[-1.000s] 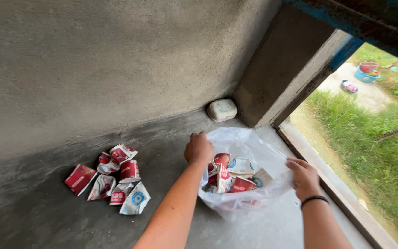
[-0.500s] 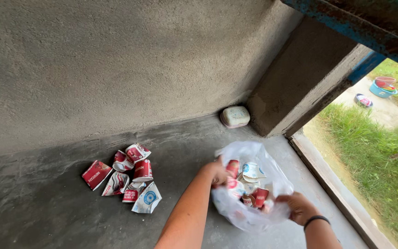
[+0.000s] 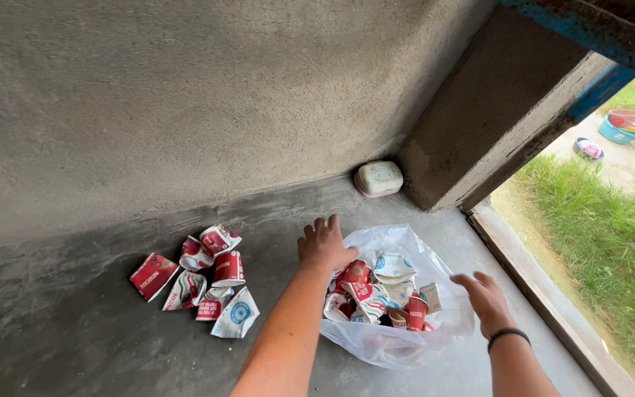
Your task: The person gathers crushed paper cups from the floor and places them into a plastic bag. After filling the bag, they tie it shut and then tie several other bags containing various recyclables.
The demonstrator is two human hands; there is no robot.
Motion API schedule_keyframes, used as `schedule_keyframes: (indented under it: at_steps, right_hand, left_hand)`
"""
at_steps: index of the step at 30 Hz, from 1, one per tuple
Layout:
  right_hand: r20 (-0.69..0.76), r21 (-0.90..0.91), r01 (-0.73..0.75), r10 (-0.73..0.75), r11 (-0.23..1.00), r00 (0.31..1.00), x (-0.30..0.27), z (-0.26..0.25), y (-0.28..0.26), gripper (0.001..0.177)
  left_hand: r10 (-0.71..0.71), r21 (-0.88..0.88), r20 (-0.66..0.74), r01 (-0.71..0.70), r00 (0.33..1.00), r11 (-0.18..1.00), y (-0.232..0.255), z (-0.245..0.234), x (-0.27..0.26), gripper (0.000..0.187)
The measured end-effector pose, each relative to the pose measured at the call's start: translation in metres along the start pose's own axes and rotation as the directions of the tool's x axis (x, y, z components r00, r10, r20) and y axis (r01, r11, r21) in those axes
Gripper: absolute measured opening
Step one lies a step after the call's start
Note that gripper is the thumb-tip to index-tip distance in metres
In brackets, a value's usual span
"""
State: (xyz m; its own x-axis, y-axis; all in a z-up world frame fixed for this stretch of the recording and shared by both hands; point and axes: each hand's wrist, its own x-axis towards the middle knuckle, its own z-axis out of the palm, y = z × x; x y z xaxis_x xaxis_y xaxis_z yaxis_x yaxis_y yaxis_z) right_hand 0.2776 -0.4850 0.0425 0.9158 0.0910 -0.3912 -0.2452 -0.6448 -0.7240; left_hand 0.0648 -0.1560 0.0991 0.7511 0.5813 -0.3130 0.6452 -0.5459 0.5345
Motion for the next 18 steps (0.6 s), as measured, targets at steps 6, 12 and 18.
schedule_keyframes:
  at_steps: [6,12,18]
  right_hand:
    - [-0.023,-0.126,0.157,-0.162,0.979,0.987,0.022,0.035,0.002,0.057]
    - [-0.252,-0.056,0.112,-0.123,0.992,0.96,0.007,0.027,-0.003,0.039]
    - [-0.428,-0.466,0.047,-0.272,0.883,0.862,-0.035,0.03,-0.041,0.047]
  left_hand:
    - [0.142,-0.248,-0.044,-0.148,0.989,0.957,0.008,0.053,0.021,0.052]
    - [-0.008,-0.321,-0.425,-0.143,0.905,0.936,0.016,0.055,0.02,0.035]
    - [0.132,-0.341,-0.488,-0.328,0.863,0.881,0.002,0.028,0.014,0.054]
